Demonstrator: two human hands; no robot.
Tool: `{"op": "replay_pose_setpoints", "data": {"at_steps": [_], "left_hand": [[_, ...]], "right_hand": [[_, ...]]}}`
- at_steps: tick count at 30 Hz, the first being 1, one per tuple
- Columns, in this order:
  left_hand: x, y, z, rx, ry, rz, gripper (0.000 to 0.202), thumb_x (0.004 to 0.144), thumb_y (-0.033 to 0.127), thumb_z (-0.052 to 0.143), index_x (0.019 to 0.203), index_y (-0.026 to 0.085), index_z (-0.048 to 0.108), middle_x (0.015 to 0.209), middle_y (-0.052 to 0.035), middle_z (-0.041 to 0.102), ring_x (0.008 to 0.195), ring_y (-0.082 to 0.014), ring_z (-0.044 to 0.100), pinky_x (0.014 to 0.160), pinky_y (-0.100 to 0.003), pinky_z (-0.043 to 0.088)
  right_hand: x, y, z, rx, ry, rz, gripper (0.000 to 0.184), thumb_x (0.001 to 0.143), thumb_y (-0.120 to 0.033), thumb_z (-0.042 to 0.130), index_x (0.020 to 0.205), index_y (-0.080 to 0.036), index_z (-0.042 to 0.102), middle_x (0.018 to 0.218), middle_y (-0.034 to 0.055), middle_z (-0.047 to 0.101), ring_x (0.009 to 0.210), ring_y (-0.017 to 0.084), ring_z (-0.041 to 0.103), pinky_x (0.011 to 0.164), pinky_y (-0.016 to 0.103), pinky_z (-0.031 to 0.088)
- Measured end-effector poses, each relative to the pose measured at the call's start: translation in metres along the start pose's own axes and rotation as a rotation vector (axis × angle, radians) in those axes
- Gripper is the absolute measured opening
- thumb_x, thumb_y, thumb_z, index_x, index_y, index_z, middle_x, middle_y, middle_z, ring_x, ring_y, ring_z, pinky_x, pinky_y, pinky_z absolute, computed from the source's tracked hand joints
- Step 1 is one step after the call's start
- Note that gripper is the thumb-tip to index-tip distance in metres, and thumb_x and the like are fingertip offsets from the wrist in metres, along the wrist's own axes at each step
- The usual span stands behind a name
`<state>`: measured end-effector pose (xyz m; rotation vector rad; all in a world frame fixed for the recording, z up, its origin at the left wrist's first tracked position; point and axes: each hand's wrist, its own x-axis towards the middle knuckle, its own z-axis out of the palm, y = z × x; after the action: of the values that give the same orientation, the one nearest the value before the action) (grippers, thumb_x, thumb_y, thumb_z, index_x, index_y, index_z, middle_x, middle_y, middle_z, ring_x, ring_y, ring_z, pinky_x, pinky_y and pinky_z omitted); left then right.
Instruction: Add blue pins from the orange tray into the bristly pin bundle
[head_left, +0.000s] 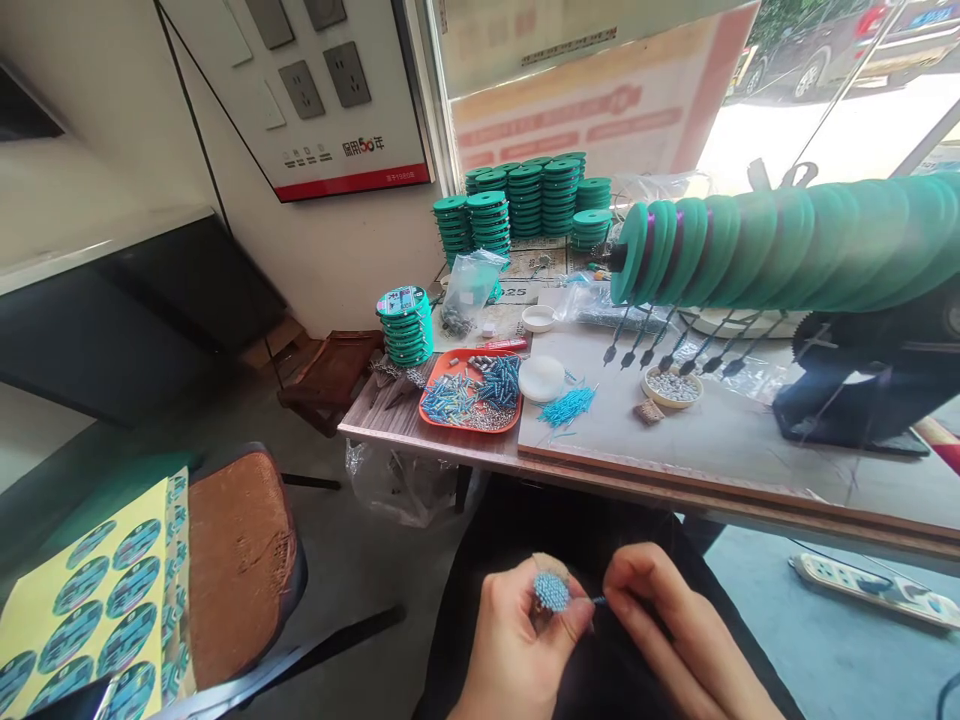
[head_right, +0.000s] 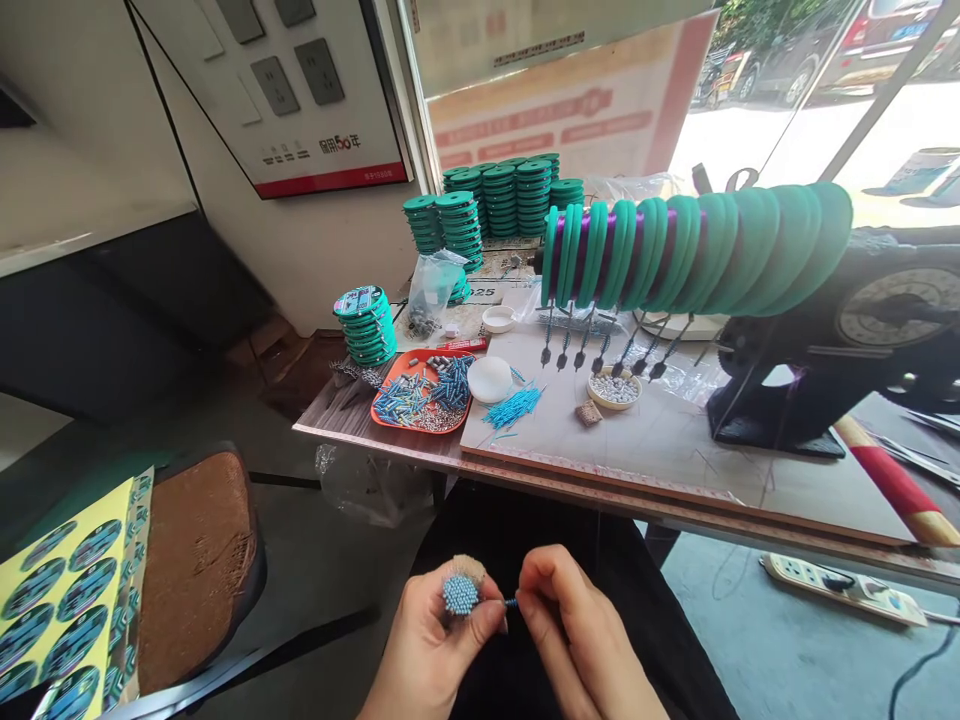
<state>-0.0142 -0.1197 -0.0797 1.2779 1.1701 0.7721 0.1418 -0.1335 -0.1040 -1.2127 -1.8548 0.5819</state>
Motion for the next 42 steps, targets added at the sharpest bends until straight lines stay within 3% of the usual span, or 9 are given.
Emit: {"op": "replay_pose_setpoints", "data": {"at_steps": [4,6,8,12,15,21,26,35,42], "left_hand": [[-0.001,-0.003,-0.002,-0.06,0.058,-0.051,0.027,0.077,0.036,0.055,0.065,0.013,0.048,0.058,-0.0007,0.045,0.057,-0.0109,0.042,0.058,-0.023,0.033],[-0.002,-0.007,-0.002,-0.123,0.083,-0.128,0.028,0.074,0.038,0.059,0.068,0.013,0.048,0.058,0.0009,0.043,0.055,-0.0097,0.039,0.056,-0.022,0.032],[-0.002,-0.011,-0.003,-0.215,0.091,-0.197,0.032,0.07,0.042,0.064,0.071,0.014,0.049,0.058,0.0029,0.04,0.052,-0.0078,0.033,0.051,-0.021,0.027],[-0.001,-0.015,-0.003,-0.444,0.118,-0.271,0.04,0.063,0.046,0.071,0.071,0.014,0.048,0.052,0.0067,0.032,0.044,-0.0044,0.022,0.044,-0.021,0.016],[-0.001,-0.012,-0.002,-0.618,0.127,-0.332,0.042,0.059,0.043,0.074,0.069,0.014,0.046,0.048,0.0086,0.027,0.043,-0.003,0.018,0.043,-0.02,0.012],[-0.005,-0.008,0.006,-0.833,0.173,-0.354,0.05,0.062,0.042,0.071,0.093,0.011,0.048,0.051,0.0091,0.034,0.044,-0.0014,0.02,0.045,-0.018,0.014],[-0.006,-0.008,0.013,-0.761,0.172,-0.383,0.051,0.063,0.052,0.067,0.084,0.016,0.038,0.049,0.0112,0.03,0.041,-0.0008,0.013,0.041,-0.018,0.006],[-0.003,-0.015,0.013,-0.815,0.212,-0.389,0.04,0.062,0.039,0.067,0.079,0.015,0.04,0.045,0.0114,0.026,0.041,-0.0013,0.012,0.041,-0.017,0.007],[-0.007,-0.023,0.017,-0.479,0.318,-0.216,0.035,0.072,0.044,0.062,0.074,0.014,0.043,0.057,0.0055,0.032,0.049,-0.0045,0.024,0.046,-0.018,0.019]], "right_hand": [[0.008,0.002,-0.017,-0.406,0.15,-0.176,0.013,0.087,-0.017,0.039,0.096,-0.016,0.048,0.087,0.0065,0.056,0.082,0.014,0.055,0.07,0.025,0.045],[0.014,0.0,-0.023,-0.508,0.108,-0.283,0.026,0.084,-0.015,0.039,0.108,-0.013,0.048,0.107,0.0108,0.055,0.104,0.019,0.049,0.087,0.031,0.041],[0.018,-0.004,-0.022,-0.47,0.018,-0.362,0.033,0.082,-0.013,0.038,0.114,-0.012,0.046,0.112,0.0094,0.054,0.111,0.017,0.047,0.094,0.031,0.038],[0.021,-0.008,-0.007,-0.319,-0.009,-0.336,0.017,0.087,-0.016,0.04,0.102,-0.017,0.049,0.084,0.0012,0.061,0.084,0.011,0.058,0.091,0.027,0.041],[0.017,-0.006,-0.002,-0.214,-0.028,-0.294,0.01,0.089,-0.014,0.039,0.087,-0.019,0.048,0.068,-0.0032,0.055,0.063,0.008,0.056,0.087,0.026,0.044],[0.009,-0.002,-0.004,-0.25,0.025,-0.316,0.008,0.086,-0.013,0.045,0.088,-0.018,0.049,0.07,0.0006,0.055,0.079,0.012,0.059,0.077,0.023,0.045],[0.005,-0.004,0.002,-0.238,0.027,-0.326,0.01,0.083,-0.009,0.046,0.087,-0.017,0.051,0.067,0.0007,0.054,0.068,0.012,0.056,0.071,0.026,0.044],[0.005,-0.006,0.005,-0.216,-0.009,-0.352,0.015,0.079,-0.004,0.049,0.087,-0.016,0.05,0.064,-0.0014,0.051,0.059,0.008,0.049,0.082,0.028,0.043],[0.005,-0.008,0.004,-0.216,-0.005,-0.37,0.016,0.078,-0.004,0.05,0.088,-0.015,0.05,0.065,-0.0008,0.051,0.059,0.009,0.049,0.082,0.029,0.043]]}}
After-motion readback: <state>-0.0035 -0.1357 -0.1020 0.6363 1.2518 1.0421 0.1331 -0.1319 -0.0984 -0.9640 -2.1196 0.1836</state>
